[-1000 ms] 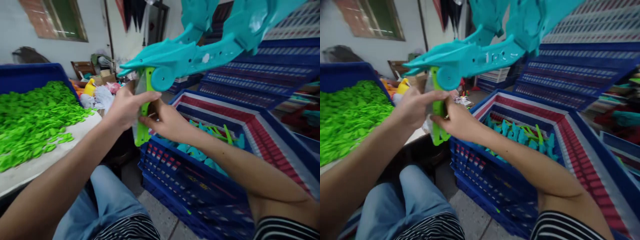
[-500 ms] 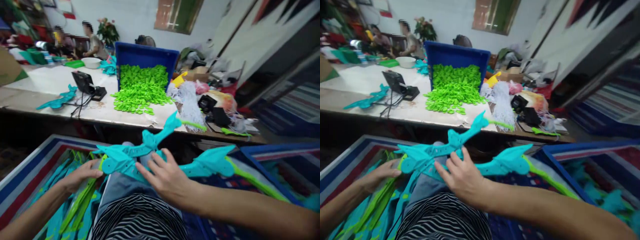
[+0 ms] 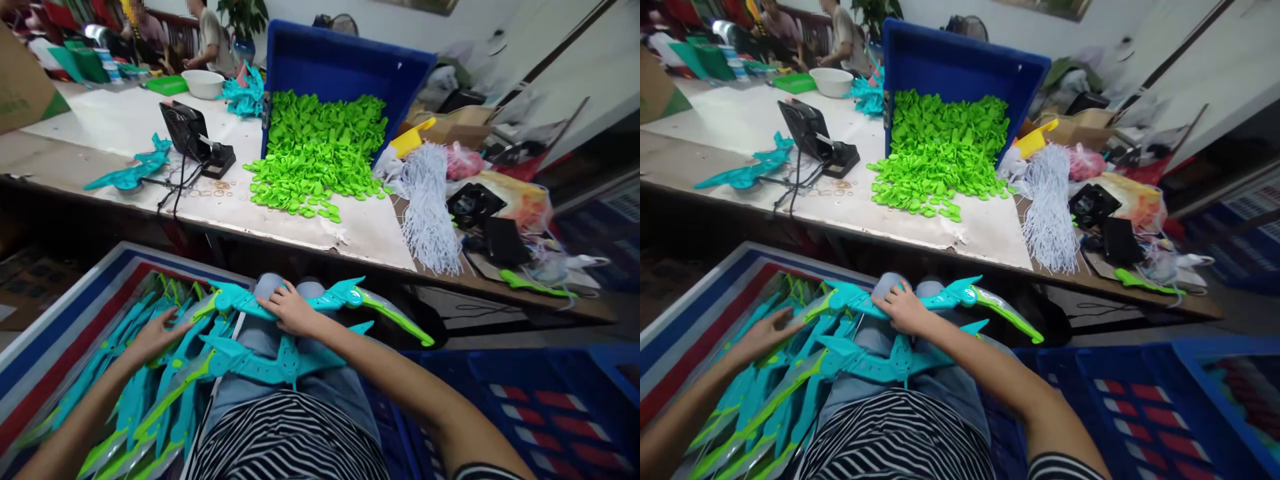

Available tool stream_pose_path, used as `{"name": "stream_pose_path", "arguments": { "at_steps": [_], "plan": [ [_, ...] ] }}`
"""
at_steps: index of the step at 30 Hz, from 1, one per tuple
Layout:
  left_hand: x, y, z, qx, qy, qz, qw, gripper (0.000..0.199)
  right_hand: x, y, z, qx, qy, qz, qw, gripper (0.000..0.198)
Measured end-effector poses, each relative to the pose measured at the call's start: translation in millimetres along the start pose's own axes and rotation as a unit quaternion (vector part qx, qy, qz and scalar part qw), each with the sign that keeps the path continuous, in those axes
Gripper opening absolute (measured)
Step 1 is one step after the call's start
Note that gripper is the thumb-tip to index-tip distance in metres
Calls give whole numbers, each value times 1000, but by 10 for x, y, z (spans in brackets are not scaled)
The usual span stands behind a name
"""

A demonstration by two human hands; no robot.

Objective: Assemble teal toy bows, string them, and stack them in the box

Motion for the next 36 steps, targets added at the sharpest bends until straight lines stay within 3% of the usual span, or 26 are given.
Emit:
{"name": "stream_pose_path", "arguments": {
  "at_steps": [2,4,7,10,11,13,17,22,24,26,29,31,33,36],
  "plan": [
    [-304,13,-16,-91,34,88,991,59,-86,24,139,-12,25,-1,1000,67],
    [-700,-106,217,-100,48,203,973,53,-118,-10,178,-53,56,-7,997,59],
    [-1178,-386,920,-18,70,336,939,44,-380,-184,-90,-198,103,31,974,36],
    [-1334,-556,1660,60,138,374,915,59,-1088,-473,-591,-361,80,181,911,30],
    [-1335,-565,1838,67,166,373,910,64,-1364,-548,-738,-388,57,241,888,31],
    [-1326,-535,2068,59,213,371,902,68,-1874,-558,-927,-370,41,324,870,29],
    [-1394,-454,2217,11,246,386,889,71,-2484,-301,-1015,-293,45,411,862,30],
    [-1461,-500,2265,-41,233,398,886,70,-2586,-198,-1034,-309,34,411,857,23],
    [-1444,-553,2259,-53,215,407,886,68,-2555,-339,-1042,-344,41,368,863,24],
    [-1431,-624,2265,-59,197,423,883,64,-2487,-505,-1007,-355,56,288,888,26],
    [-1443,-732,2340,-60,190,434,879,56,-2304,-683,-864,-292,69,152,942,21],
    [-1461,-777,2398,-64,192,425,882,52,-2177,-755,-784,-256,52,110,959,20],
    [-1477,-786,2423,-60,185,419,887,53,-2108,-803,-774,-266,22,148,952,25],
    [-1495,-668,2340,-39,161,399,902,61,-2061,-843,-818,-297,-23,310,903,37]
  ]
}}
Point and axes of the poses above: each hand's wrist, its own y-axis towards the middle knuckle, its own z-axis out of the palm, x = y × z, the point moved 6 cm from there along y, towards the middle knuckle, and after that the axes turned 11 degrees about -z, right-handed, at the moved point
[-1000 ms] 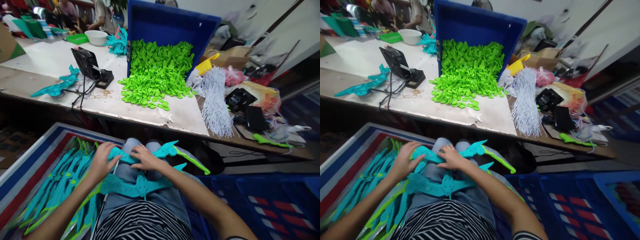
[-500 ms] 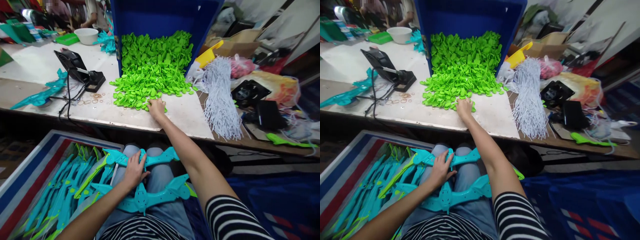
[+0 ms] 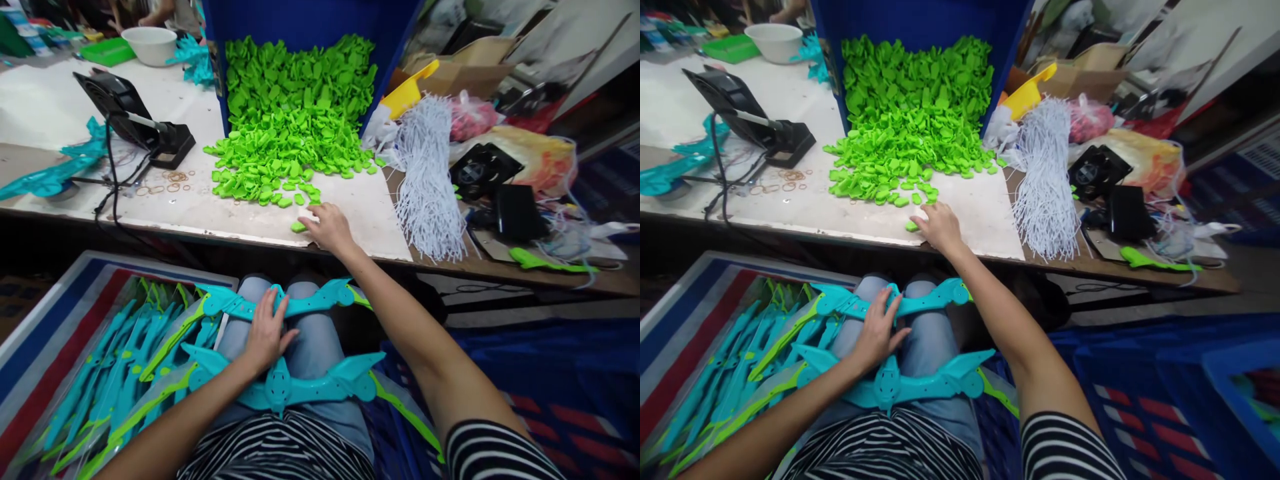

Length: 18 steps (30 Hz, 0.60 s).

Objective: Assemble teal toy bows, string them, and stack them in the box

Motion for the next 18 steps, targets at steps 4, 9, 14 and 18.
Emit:
{"name": "stream_pose_path", "arguments": {
  "at_steps": [4,9,14,18],
  "plan": [
    [233,272,-59,97,41,-38,994,75,212,39,72,44,-68,68,994,41],
    [231,508,27,184,55,-65,979,94,317,30,174,60,-63,42,995,28],
    [107,548,117,204,23,-105,973,97,121,-107,127,-9,-46,98,994,49],
    [100,551,122,237,10,-114,965,98,59,-97,150,27,-43,94,994,41]
  ]
}}
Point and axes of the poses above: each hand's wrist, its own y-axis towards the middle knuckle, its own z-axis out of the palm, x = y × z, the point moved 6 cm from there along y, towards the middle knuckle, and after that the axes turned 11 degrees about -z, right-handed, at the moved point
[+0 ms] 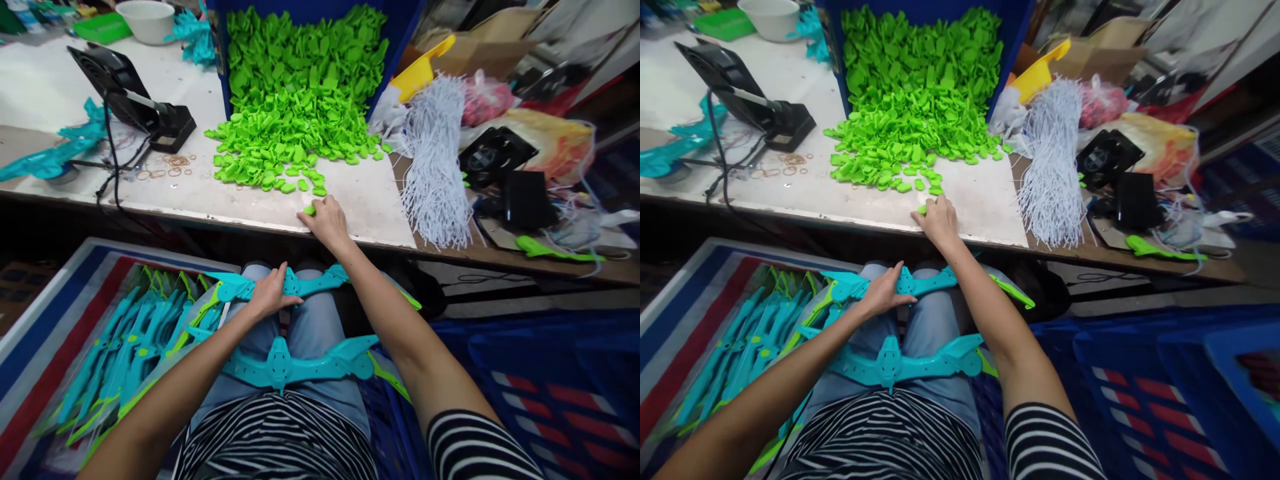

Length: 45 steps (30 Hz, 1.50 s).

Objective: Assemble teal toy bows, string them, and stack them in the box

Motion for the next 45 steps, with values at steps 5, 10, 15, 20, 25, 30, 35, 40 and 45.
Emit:
{"name": "stream_pose_path", "arguments": {
  "at_steps": [5,10,15,20,25,30,35,40,45],
  "plan": [
    [83,74,-38,64,-93,-17,994,97,89,70,-16,46,25,-131,990,38],
    [205,290,-62,155,-248,-28,956,54,25,68,43,65,50,-149,985,43],
    [274,400,20,224,-376,-59,897,33,58,-2,105,38,41,-152,987,41],
    [279,375,37,238,-431,-99,865,31,93,4,96,23,41,-155,987,39],
    [281,375,-8,243,-461,-144,841,30,129,-66,-23,-14,135,-172,976,29],
    [293,384,-16,272,-483,-161,817,29,373,-785,25,-36,274,-232,933,27],
    [317,407,32,289,-471,-171,816,33,505,-1357,423,10,281,-261,923,27],
    [337,424,59,286,-464,-173,820,31,486,-1345,636,19,291,-245,924,25],
    [357,433,52,286,-453,-156,830,31,501,-1361,669,13,279,-200,939,25]
  ]
}}
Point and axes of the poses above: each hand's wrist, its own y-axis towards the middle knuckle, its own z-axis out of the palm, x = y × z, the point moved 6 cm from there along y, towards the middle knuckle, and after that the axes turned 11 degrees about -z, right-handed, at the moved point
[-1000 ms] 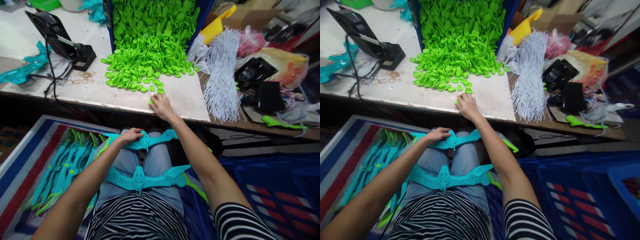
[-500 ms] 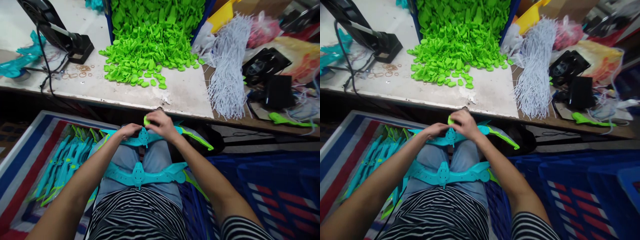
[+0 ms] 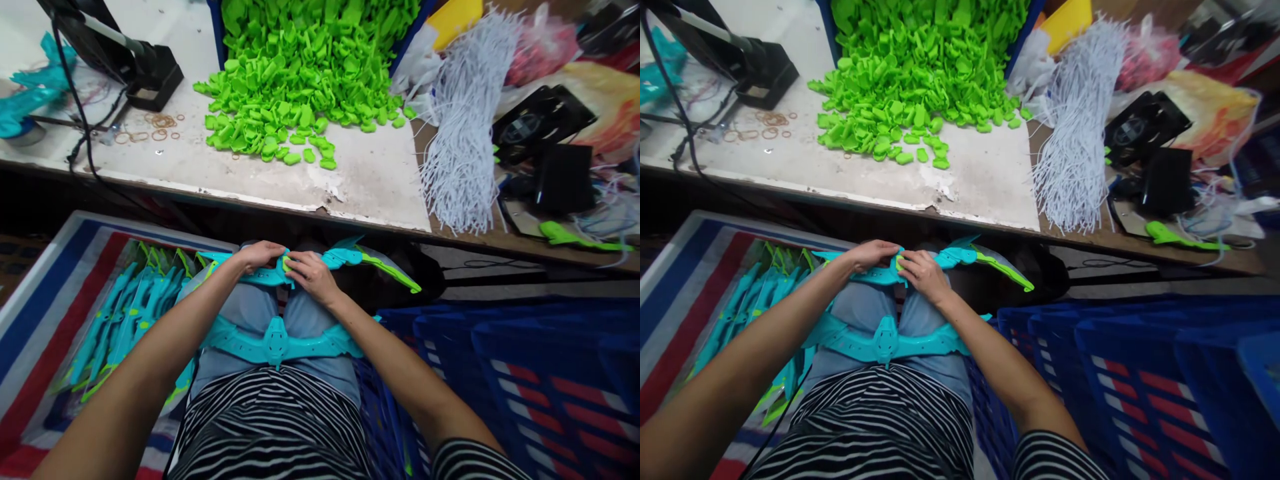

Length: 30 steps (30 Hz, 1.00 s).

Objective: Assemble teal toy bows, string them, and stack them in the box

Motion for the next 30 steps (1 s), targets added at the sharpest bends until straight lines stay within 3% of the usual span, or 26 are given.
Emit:
{"name": "stream_pose_path", "arguments": {
  "at_steps": [4,7,11,13,16,22,24,27,29,30],
  "plan": [
    [-19,-17,32,24,30,32,999,39,24,-27,27,12,-12,43,999,21],
    [-32,-30,46,9,47,53,997,43,-29,-36,10,0,3,112,994,20],
    [-55,-37,77,-23,93,84,992,37,-134,-17,3,21,42,211,976,52],
    [-74,-41,78,-49,123,108,985,35,-143,22,13,72,23,222,972,62],
    [-101,-43,48,-94,168,140,971,33,-137,78,26,125,-24,220,967,62],
    [-173,-89,25,-123,219,178,951,29,-36,81,63,121,-37,196,972,51],
    [-202,-195,39,-171,242,200,934,29,39,152,-93,68,-51,139,987,35],
    [-179,-571,115,-307,277,297,861,27,1,381,-592,-61,-111,73,989,25],
    [-26,-876,243,-352,296,358,813,24,-200,598,-973,-125,-186,89,971,30],
    [88,-1001,317,-348,310,374,802,24,-343,720,-1129,-136,-221,110,959,29]
  ]
}}
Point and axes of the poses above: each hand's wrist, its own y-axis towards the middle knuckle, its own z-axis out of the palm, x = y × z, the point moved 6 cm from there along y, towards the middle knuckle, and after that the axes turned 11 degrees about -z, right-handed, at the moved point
